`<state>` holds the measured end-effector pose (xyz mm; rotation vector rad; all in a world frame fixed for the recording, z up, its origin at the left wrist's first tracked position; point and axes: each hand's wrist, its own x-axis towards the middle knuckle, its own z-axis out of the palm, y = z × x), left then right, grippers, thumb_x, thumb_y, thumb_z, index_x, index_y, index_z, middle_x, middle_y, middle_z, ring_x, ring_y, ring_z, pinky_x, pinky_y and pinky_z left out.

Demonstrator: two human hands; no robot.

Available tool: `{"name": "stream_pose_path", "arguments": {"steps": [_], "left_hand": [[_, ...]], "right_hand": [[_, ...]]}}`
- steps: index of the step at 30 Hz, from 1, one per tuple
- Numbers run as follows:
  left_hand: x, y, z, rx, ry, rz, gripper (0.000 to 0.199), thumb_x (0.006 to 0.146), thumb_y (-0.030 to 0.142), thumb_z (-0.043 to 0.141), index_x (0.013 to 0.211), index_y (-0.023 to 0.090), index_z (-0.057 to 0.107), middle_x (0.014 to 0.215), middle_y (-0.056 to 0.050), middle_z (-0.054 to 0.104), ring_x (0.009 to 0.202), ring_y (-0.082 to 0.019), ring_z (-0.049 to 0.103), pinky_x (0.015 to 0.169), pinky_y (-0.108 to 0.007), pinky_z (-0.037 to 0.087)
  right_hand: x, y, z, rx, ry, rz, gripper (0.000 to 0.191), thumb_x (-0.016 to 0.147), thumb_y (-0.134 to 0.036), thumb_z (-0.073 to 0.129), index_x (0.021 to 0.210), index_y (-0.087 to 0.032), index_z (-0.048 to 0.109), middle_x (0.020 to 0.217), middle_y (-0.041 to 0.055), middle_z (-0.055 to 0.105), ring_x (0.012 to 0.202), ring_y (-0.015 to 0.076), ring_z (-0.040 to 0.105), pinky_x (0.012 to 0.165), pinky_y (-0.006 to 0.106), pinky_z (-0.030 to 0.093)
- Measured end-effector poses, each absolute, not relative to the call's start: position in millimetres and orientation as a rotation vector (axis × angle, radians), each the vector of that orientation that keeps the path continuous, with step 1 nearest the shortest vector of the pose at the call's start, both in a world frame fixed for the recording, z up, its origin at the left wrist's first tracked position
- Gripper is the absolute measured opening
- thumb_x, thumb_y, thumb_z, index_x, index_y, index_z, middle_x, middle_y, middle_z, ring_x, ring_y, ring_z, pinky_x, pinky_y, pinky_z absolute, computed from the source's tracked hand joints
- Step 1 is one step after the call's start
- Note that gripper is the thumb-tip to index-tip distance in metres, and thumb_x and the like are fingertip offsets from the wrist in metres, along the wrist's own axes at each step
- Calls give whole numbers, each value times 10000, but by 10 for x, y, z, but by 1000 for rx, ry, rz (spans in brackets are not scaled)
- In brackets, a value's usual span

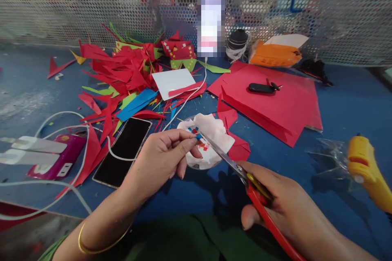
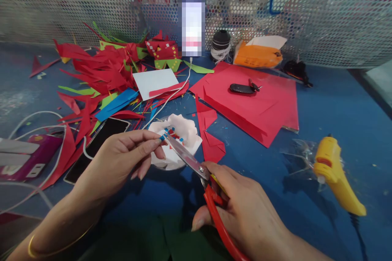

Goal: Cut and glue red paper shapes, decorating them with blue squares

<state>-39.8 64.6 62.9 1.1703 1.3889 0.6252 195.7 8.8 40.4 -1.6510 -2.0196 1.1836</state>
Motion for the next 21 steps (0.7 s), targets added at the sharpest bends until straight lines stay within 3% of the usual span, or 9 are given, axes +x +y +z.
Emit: {"name": "stream_pose_path", "arguments": {"steps": [9, 16, 21], "left_hand": [[-357, 641, 655, 1134, 1389, 650, 220, 895, 289, 556, 746, 169, 665, 387, 53, 494, 335, -61, 389, 387, -173, 276], [-364, 635, 653, 1129, 1359, 658, 205, 905, 234, 535, 760, 167, 664, 363, 64, 479, 322, -51, 397, 381, -160, 269], [-375, 632, 645, 1158, 1355, 661, 204, 895, 274, 556, 764, 166, 670, 590, 14, 643, 350, -33, 434, 385, -169, 288]], "right_hand": [[1936, 97, 372, -1593, -2077, 1131, 379, 660, -403, 827, 967, -270, 650, 657, -69, 660, 506, 125, 572, 470, 204, 470], [1950, 23, 283, -1535, -2019, 1222, 346, 771, -343, 732, 1094, -283, 622, 703, -52, 690, 576, 149, 646, 542, 222, 508], [1946, 31, 291, -1488, -1955, 1388, 251, 834, -333, 672, 1074, -289, 613, 715, -68, 703, 575, 139, 661, 553, 218, 502]]}}
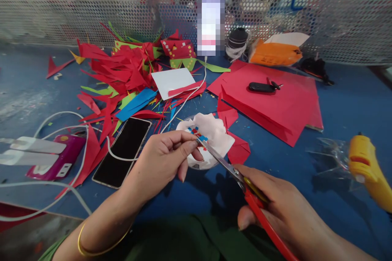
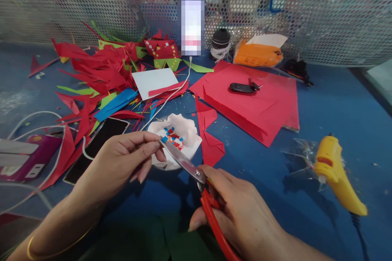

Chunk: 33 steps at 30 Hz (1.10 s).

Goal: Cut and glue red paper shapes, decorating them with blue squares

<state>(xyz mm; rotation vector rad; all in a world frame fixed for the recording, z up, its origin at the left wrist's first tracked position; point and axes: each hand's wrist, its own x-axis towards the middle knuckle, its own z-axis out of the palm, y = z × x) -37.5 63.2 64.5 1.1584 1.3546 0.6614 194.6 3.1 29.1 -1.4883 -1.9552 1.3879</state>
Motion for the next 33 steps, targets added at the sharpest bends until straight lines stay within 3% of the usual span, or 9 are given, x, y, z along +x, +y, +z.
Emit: {"name": "stream_pose_path", "arguments": {"steps": [6, 18, 22, 29, 33], "left_hand": [[-397, 622, 600, 1215, 1370, 603, 267, 919, 332, 534, 759, 175, 679, 421, 41, 511, 357, -52, 410, 413, -167, 300], [-433, 632, 614, 1213, 1386, 552, 342, 931, 413, 513, 806, 175, 725, 408, 21, 570, 335, -70, 402, 388, -180, 293], [-419, 642, 624, 1207, 1388, 589, 255, 907, 324, 567, 763, 174, 713, 358, 58, 504, 332, -50, 407, 394, -156, 289], [-410, 642, 603, 1179, 1388, 640, 202, 892, 248, 585, 750, 172, 707, 613, 27, 689, 347, -6, 449, 394, -137, 319], [-410, 645, 604, 1159, 1382, 650, 204, 893, 245, 588, 742, 167, 701, 608, 25, 686, 350, -8, 465, 391, -133, 325]], "right_hand": [[1941, 61, 327, -1467, -1903, 1444, 160, 847, -292, 645, 999, -280, 597, 726, -84, 730, 600, 125, 679, 589, 209, 489], [1959, 58, 320, -1454, -1902, 1400, 84, 853, -269, 619, 924, -285, 576, 663, -119, 735, 581, 111, 673, 586, 198, 471], [1966, 78, 329, -1462, -1892, 1421, 75, 857, -244, 586, 917, -285, 567, 659, -124, 737, 587, 110, 684, 593, 197, 479], [1983, 56, 324, -1450, -1911, 1375, 103, 857, -245, 593, 949, -290, 583, 666, -121, 738, 587, 110, 684, 593, 198, 480], [1980, 56, 327, -1442, -1904, 1393, 49, 869, -248, 583, 907, -280, 581, 660, -108, 736, 590, 114, 688, 594, 198, 485]]}}
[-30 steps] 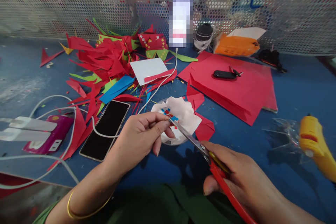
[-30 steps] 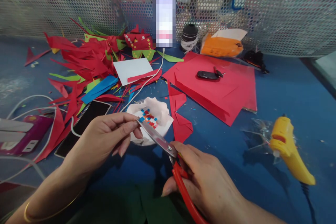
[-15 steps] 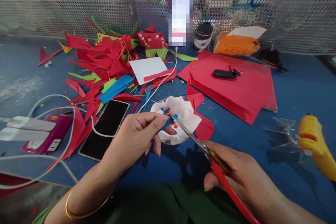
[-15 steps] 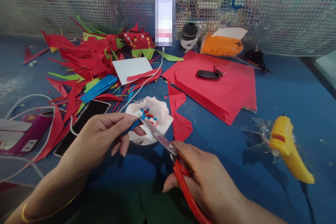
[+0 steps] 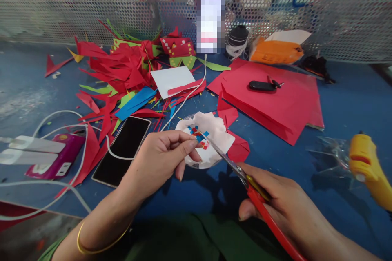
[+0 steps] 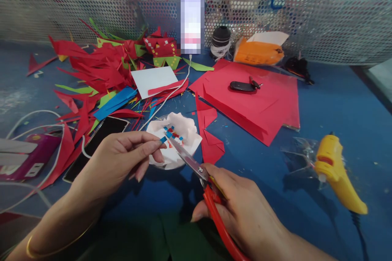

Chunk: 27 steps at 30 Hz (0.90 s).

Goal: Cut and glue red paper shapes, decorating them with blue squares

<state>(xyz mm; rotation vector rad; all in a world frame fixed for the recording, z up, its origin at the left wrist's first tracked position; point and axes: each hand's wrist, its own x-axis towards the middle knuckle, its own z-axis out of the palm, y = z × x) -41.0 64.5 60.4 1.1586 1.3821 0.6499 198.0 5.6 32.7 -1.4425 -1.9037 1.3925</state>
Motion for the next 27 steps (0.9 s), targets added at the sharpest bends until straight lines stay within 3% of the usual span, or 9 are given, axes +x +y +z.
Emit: {"name": "stream_pose_path", "arguments": {"steps": [7, 11, 19, 23, 27], "left_hand": [[-408, 644, 612, 1149, 1380, 656, 198, 888, 241, 591, 741, 165, 700, 644, 18, 708, 342, -1, 457, 383, -130, 320], [-414, 647, 609, 1162, 1382, 645, 216, 888, 251, 594, 719, 164, 695, 625, 19, 703, 346, 0, 457, 391, -127, 320], [-410, 649, 619, 1166, 1390, 639, 229, 889, 246, 586, 704, 170, 698, 444, 54, 582, 336, -12, 422, 396, -125, 311], [-400, 644, 620, 1156, 1382, 665, 232, 886, 271, 594, 712, 163, 703, 451, 41, 581, 338, -28, 426, 386, -141, 316], [-394, 642, 635, 1094, 1386, 720, 173, 875, 247, 604, 772, 153, 706, 678, -3, 712, 344, -13, 449, 366, -147, 307]], "right_hand": [[1987, 51, 321, -1455, -1890, 1411, 95, 874, -253, 581, 965, -274, 599, 668, -84, 739, 597, 128, 693, 595, 205, 497], [1980, 57, 330, -1453, -1886, 1427, 41, 870, -261, 584, 908, -276, 593, 661, -97, 737, 590, 114, 688, 601, 188, 496], [1953, 79, 393, -1579, -1859, 1422, 47, 809, -268, 628, 838, -262, 593, 610, -89, 702, 555, 118, 644, 559, 183, 481], [1961, 84, 354, -1646, -1924, 1225, 346, 717, -285, 743, 1048, -278, 639, 672, -70, 694, 555, 135, 611, 531, 198, 487], [1960, 82, 328, -1611, -1993, 1132, 452, 683, -333, 797, 1103, -291, 637, 723, -57, 698, 553, 139, 607, 477, 195, 470]]}}
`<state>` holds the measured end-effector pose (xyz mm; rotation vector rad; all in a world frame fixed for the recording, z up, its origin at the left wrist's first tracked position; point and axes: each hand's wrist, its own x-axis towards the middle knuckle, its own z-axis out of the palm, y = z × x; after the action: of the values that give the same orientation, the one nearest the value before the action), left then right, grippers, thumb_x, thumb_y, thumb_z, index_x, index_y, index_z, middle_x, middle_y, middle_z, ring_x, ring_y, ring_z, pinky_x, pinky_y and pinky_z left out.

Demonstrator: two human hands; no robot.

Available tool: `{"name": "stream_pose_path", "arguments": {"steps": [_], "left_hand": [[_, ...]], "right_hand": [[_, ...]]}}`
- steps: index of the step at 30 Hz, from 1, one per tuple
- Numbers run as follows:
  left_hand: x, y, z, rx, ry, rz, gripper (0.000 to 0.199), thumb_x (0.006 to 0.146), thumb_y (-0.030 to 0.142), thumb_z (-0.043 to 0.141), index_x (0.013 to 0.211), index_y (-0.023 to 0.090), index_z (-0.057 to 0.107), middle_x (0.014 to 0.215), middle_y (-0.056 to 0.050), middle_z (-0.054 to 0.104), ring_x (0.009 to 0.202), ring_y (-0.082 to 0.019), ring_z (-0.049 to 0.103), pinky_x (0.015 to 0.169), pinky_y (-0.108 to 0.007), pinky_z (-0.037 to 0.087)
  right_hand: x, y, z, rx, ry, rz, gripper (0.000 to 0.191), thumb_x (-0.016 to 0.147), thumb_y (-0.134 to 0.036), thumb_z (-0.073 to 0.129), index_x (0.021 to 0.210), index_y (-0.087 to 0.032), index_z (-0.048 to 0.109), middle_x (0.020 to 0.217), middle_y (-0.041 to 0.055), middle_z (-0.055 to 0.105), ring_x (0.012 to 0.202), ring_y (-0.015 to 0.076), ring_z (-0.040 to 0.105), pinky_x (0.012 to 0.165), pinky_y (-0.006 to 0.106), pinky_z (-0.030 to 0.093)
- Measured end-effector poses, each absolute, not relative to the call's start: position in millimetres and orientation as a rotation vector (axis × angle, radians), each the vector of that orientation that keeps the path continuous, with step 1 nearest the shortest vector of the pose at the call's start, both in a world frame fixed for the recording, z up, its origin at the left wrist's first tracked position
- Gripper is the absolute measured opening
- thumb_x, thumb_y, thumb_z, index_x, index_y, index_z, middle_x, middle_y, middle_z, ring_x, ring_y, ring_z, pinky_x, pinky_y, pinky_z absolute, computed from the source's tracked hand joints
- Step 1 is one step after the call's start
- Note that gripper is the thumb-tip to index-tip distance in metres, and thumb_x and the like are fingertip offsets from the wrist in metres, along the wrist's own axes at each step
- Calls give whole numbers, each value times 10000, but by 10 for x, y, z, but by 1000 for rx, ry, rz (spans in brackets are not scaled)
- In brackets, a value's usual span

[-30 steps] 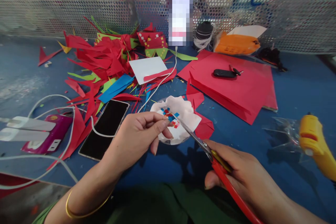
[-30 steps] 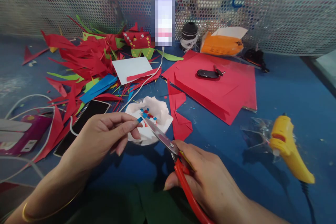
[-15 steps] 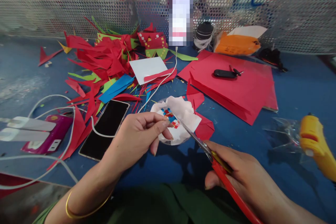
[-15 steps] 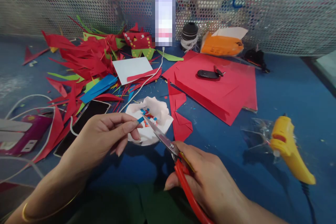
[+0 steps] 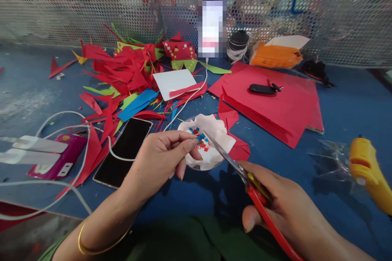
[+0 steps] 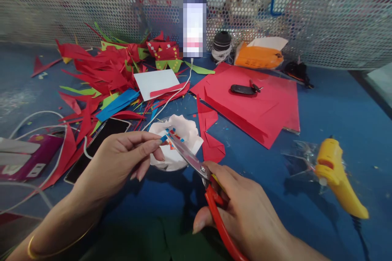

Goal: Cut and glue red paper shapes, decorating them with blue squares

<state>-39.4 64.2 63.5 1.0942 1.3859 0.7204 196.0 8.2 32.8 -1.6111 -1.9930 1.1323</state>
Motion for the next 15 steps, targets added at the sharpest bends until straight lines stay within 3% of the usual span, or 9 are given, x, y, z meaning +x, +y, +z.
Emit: {"name": "stream_pose_path", "arguments": {"steps": [8, 12, 15], "left_hand": [[-381, 628, 621, 1077, 1365, 730, 173, 873, 266, 604, 781, 156, 701, 686, 3, 703, 347, -15, 457, 363, -148, 311], [-359, 625, 617, 1081, 1367, 723, 170, 873, 253, 596, 783, 151, 698, 678, 2, 703, 338, -14, 453, 364, -150, 313], [-347, 632, 628, 1087, 1370, 715, 173, 874, 242, 589, 776, 148, 696, 685, 0, 709, 336, -12, 454, 364, -150, 311]], "right_hand": [[1936, 58, 334, -1618, -2034, 1217, 448, 678, -383, 821, 1069, -285, 625, 714, -61, 661, 543, 142, 600, 505, 219, 489], [1937, 46, 306, -1575, -2017, 1307, 429, 715, -346, 797, 1091, -275, 605, 796, -43, 680, 603, 149, 630, 578, 237, 520], [1946, 43, 288, -1536, -2011, 1354, 377, 772, -299, 740, 1118, -275, 592, 746, -56, 684, 585, 148, 639, 575, 237, 516]]}}
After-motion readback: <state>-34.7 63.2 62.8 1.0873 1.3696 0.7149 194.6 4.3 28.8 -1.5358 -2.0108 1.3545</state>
